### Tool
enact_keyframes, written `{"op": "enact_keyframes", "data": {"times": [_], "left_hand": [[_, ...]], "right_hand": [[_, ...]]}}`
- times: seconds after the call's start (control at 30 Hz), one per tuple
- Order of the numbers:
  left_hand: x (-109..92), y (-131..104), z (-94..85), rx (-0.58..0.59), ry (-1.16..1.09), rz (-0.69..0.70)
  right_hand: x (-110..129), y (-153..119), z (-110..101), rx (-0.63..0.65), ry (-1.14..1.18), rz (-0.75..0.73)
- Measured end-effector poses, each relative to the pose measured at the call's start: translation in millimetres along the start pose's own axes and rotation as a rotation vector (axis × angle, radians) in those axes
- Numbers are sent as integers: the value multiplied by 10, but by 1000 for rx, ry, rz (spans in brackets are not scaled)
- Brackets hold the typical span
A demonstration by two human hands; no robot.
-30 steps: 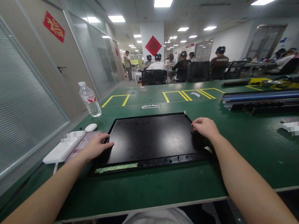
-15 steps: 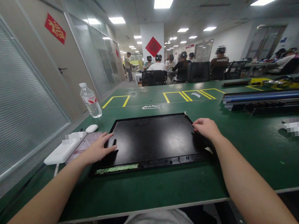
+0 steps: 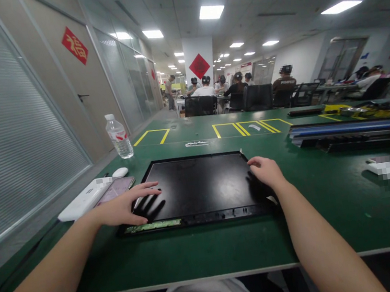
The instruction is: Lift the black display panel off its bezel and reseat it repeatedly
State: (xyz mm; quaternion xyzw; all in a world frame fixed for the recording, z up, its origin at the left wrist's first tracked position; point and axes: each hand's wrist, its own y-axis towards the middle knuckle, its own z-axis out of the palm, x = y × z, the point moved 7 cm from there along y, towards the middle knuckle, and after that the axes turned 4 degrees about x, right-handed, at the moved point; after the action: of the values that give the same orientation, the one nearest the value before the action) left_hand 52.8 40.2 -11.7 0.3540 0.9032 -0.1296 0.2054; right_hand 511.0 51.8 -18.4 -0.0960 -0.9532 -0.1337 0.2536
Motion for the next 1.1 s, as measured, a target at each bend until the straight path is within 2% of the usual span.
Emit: {"op": "enact_keyframes", "data": {"times": [0.13, 0.23, 0.63, 0.8, 0.87, 1.0, 1.1], "left_hand": [[-28, 2, -21, -7, -14, 18], [-62, 2, -36, -17, -10, 39], [-88, 3, -17, -39, 7, 90], [-11, 17, 24, -48, 47, 33], [28, 44, 36, -99, 81, -5], [190, 108, 23, -302, 176, -155], [341, 164, 87, -328, 141, -249]], "right_hand": [[75, -5, 162, 101, 27, -113], [68, -3, 252, 157, 37, -108], [63, -32, 236, 121, 75, -52], [97, -53, 218, 133, 38, -71], [54, -34, 185, 111, -16, -45], [-135, 0, 32, -23, -139, -7], [-452, -67, 10, 11, -50, 69]]}}
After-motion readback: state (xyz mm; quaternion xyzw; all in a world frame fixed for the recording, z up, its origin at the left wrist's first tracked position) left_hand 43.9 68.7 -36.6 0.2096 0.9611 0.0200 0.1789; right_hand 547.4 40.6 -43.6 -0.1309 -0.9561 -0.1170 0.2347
